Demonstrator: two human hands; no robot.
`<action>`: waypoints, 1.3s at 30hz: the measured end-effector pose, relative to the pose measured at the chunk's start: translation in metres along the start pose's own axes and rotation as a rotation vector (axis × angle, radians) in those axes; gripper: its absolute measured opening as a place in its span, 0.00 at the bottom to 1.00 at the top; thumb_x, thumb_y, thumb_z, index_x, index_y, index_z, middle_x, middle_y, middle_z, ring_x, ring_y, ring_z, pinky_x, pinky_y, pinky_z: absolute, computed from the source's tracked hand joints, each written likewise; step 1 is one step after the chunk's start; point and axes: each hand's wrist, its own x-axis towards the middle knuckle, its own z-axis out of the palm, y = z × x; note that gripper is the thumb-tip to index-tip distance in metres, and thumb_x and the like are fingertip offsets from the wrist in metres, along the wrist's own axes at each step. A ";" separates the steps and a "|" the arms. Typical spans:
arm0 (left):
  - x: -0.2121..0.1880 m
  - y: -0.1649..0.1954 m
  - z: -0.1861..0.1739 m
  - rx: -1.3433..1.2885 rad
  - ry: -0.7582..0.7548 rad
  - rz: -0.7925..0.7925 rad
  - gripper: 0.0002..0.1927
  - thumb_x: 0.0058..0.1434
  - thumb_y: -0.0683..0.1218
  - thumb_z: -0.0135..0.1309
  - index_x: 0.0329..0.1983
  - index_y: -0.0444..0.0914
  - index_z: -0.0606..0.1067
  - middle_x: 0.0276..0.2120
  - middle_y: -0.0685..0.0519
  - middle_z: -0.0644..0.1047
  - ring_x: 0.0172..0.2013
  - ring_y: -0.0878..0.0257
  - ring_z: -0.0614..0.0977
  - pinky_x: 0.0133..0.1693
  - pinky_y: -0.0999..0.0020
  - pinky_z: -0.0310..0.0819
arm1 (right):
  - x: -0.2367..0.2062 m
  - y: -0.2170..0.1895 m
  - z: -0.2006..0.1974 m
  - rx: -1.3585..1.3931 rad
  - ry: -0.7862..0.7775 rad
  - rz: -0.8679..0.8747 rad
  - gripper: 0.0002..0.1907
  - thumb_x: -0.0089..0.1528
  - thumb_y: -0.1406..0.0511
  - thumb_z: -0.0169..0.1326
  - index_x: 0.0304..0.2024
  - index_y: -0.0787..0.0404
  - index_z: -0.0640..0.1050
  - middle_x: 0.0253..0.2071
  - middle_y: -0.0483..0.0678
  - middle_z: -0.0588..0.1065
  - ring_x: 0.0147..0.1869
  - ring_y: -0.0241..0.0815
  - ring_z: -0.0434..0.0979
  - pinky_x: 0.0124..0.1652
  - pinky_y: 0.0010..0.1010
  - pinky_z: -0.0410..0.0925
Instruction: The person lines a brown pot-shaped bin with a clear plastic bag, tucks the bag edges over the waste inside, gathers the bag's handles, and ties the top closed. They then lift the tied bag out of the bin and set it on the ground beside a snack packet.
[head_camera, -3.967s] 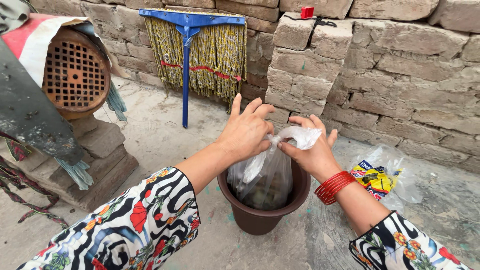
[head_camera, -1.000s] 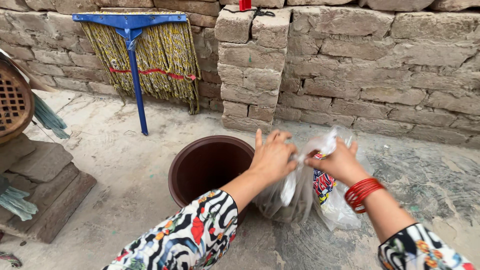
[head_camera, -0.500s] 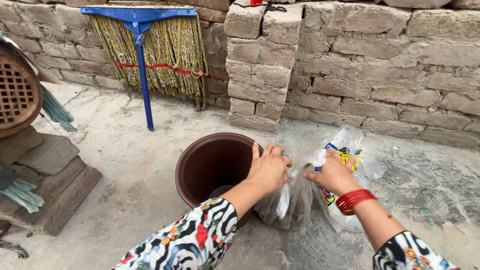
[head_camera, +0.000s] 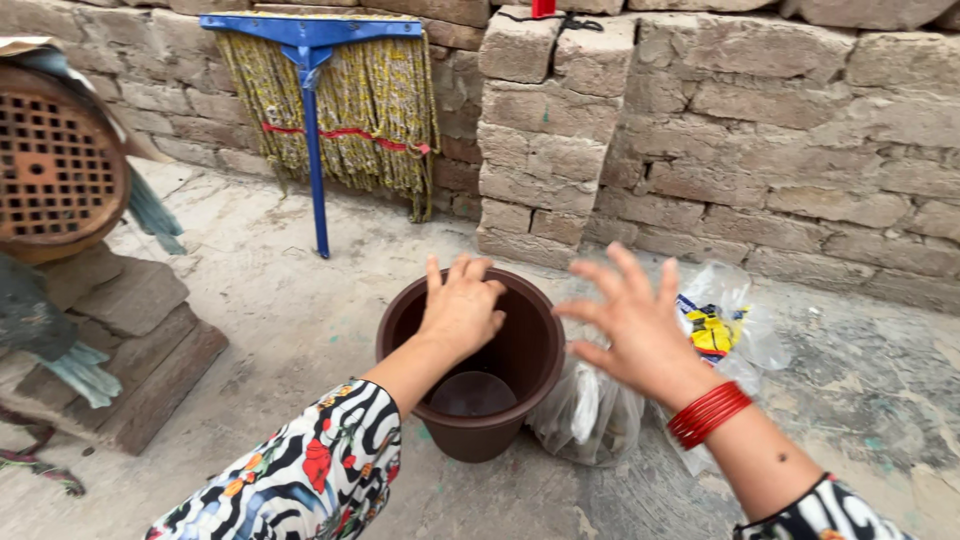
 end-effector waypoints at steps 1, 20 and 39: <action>-0.002 -0.009 0.001 0.026 -0.001 -0.027 0.22 0.56 0.53 0.62 0.54 0.47 0.78 0.67 0.51 0.64 0.71 0.49 0.57 0.68 0.30 0.37 | 0.000 -0.009 0.003 -0.015 -0.062 -0.016 0.27 0.50 0.52 0.66 0.54 0.35 0.81 0.73 0.42 0.59 0.78 0.57 0.41 0.63 0.80 0.34; -0.038 -0.120 0.027 0.007 -0.091 -0.490 0.19 0.61 0.61 0.59 0.46 0.45 0.84 0.69 0.53 0.63 0.74 0.49 0.52 0.69 0.30 0.34 | 0.007 -0.037 0.025 -0.127 -0.458 -0.208 0.24 0.52 0.55 0.66 0.53 0.34 0.82 0.79 0.34 0.46 0.81 0.51 0.30 0.67 0.76 0.34; -0.067 -0.221 0.007 -0.326 0.194 -0.704 0.17 0.59 0.59 0.59 0.46 0.49 0.84 0.73 0.55 0.59 0.75 0.47 0.47 0.66 0.25 0.25 | 0.078 -0.088 0.069 -0.046 -0.181 -0.330 0.23 0.53 0.56 0.63 0.53 0.37 0.83 0.79 0.36 0.51 0.81 0.54 0.34 0.65 0.79 0.32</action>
